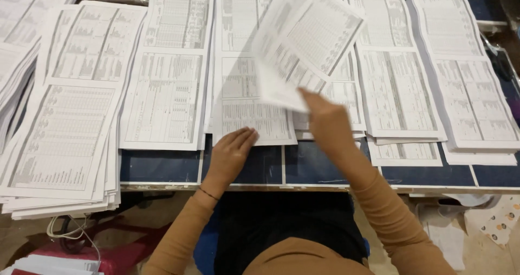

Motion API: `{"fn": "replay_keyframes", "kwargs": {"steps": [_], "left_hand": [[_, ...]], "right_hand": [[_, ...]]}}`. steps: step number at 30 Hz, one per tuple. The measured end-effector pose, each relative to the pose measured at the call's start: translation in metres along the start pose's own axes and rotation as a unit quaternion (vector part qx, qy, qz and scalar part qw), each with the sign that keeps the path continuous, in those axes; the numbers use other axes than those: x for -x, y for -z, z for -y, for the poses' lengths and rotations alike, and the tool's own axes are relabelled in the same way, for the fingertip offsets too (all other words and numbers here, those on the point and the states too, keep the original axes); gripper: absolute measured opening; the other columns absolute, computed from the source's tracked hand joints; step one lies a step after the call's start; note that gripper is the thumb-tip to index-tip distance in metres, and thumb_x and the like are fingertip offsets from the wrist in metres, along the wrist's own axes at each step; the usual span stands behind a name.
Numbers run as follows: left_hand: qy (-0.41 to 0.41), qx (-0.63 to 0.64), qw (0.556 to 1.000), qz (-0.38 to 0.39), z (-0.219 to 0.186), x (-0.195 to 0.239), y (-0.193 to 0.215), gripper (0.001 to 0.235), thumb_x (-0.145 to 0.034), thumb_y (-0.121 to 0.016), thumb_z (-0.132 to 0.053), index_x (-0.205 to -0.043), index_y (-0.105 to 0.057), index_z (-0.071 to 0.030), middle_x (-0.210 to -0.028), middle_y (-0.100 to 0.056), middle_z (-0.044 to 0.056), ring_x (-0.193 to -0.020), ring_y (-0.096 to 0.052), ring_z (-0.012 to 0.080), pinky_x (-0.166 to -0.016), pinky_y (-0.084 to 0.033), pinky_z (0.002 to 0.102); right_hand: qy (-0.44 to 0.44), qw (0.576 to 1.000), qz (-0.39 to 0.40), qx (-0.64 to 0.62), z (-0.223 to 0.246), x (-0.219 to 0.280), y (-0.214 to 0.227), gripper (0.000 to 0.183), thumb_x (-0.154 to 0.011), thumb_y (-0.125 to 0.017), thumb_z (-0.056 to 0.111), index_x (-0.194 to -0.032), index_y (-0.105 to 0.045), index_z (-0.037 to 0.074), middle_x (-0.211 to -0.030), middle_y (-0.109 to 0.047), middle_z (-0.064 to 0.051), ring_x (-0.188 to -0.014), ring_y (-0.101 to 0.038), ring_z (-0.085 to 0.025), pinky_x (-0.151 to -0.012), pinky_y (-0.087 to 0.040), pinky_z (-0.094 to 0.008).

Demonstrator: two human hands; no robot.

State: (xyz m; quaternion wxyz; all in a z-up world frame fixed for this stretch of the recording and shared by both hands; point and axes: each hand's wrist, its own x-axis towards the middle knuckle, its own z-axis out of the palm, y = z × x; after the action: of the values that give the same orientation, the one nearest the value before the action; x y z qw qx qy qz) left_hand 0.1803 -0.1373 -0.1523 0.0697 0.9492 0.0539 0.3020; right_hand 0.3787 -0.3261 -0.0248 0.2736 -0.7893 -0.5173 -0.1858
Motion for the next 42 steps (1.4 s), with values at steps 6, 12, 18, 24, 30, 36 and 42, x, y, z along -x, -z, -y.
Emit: {"fn": "replay_keyframes", "kwargs": {"steps": [6,12,18,24,30,36,42], "left_hand": [[-0.034,-0.049,0.996,-0.066,-0.019,-0.022,0.037,0.014,-0.097,-0.081,-0.014,-0.109,-0.084,-0.021,-0.093,-0.082,-0.001,-0.087,-0.078,0.0167,-0.078,-0.063,0.032],[-0.026,-0.048,0.994,-0.099,-0.021,-0.032,0.055,0.006,-0.096,-0.082,-0.013,-0.094,-0.083,-0.019,-0.078,-0.078,0.002,-0.076,-0.074,0.0248,-0.069,-0.061,0.039],[-0.030,0.076,0.992,-0.101,-0.006,-0.017,0.053,0.008,-0.096,-0.084,-0.018,-0.098,-0.082,-0.026,-0.077,-0.074,-0.002,-0.073,-0.072,0.0207,-0.068,-0.059,0.034],[0.169,0.205,0.961,-0.082,0.092,0.018,0.092,0.030,-0.100,-0.080,-0.013,-0.130,-0.078,-0.012,-0.124,-0.080,0.013,-0.120,-0.074,0.0349,-0.103,-0.057,0.047],[0.186,0.013,0.960,0.210,0.123,0.068,0.113,0.117,-0.079,-0.075,-0.080,-0.171,-0.040,-0.017,-0.180,-0.035,0.009,-0.167,-0.025,0.0329,-0.133,-0.010,0.064],[0.137,0.036,0.983,0.120,0.155,0.066,0.120,0.059,-0.083,-0.090,-0.039,-0.139,-0.076,-0.028,-0.148,-0.073,-0.002,-0.141,-0.063,0.0270,-0.118,-0.044,0.053],[0.194,0.149,0.945,0.216,0.181,0.029,0.135,0.052,-0.068,-0.099,-0.038,-0.117,-0.086,-0.026,-0.134,-0.077,-0.004,-0.128,-0.066,0.0291,-0.105,-0.053,0.048]], "right_hand": [[0.083,0.979,0.156,0.097,0.037,0.030,-0.041,0.046,-0.096,-0.062,0.000,-0.140,-0.070,0.011,-0.111,-0.082,-0.013,-0.080,-0.082,-0.033,-0.066,-0.066,-0.042],[0.089,0.934,0.345,0.024,0.060,0.027,-0.024,0.042,-0.101,-0.062,0.003,-0.142,-0.066,0.005,-0.117,-0.081,-0.020,-0.096,-0.082,-0.039,-0.079,-0.067,-0.049],[0.086,0.962,0.254,0.055,0.049,0.052,-0.056,0.047,-0.099,-0.071,0.014,-0.145,-0.067,0.015,-0.110,-0.081,-0.011,-0.100,-0.081,-0.034,-0.077,-0.068,-0.045],[-0.002,0.978,0.206,-0.023,0.013,0.058,-0.050,0.050,-0.094,-0.070,0.001,-0.140,-0.073,0.022,-0.114,-0.084,-0.007,-0.104,-0.080,-0.033,-0.085,-0.065,-0.045],[-0.135,0.971,0.179,-0.085,-0.010,0.056,-0.008,0.023,-0.101,-0.073,0.012,-0.122,-0.081,0.018,-0.100,-0.085,-0.014,-0.103,-0.078,-0.039,-0.086,-0.063,-0.050],[-0.217,0.955,0.140,-0.144,-0.085,0.092,-0.008,0.025,-0.109,-0.079,0.031,-0.107,-0.079,0.006,-0.085,-0.078,-0.018,-0.091,-0.078,-0.040,-0.081,-0.056,-0.050],[-0.263,0.941,0.111,-0.183,-0.059,0.073,0.030,0.024,-0.111,-0.080,0.025,-0.106,-0.080,0.001,-0.085,-0.078,-0.022,-0.082,-0.073,-0.028,-0.082,-0.055,-0.048]]}}
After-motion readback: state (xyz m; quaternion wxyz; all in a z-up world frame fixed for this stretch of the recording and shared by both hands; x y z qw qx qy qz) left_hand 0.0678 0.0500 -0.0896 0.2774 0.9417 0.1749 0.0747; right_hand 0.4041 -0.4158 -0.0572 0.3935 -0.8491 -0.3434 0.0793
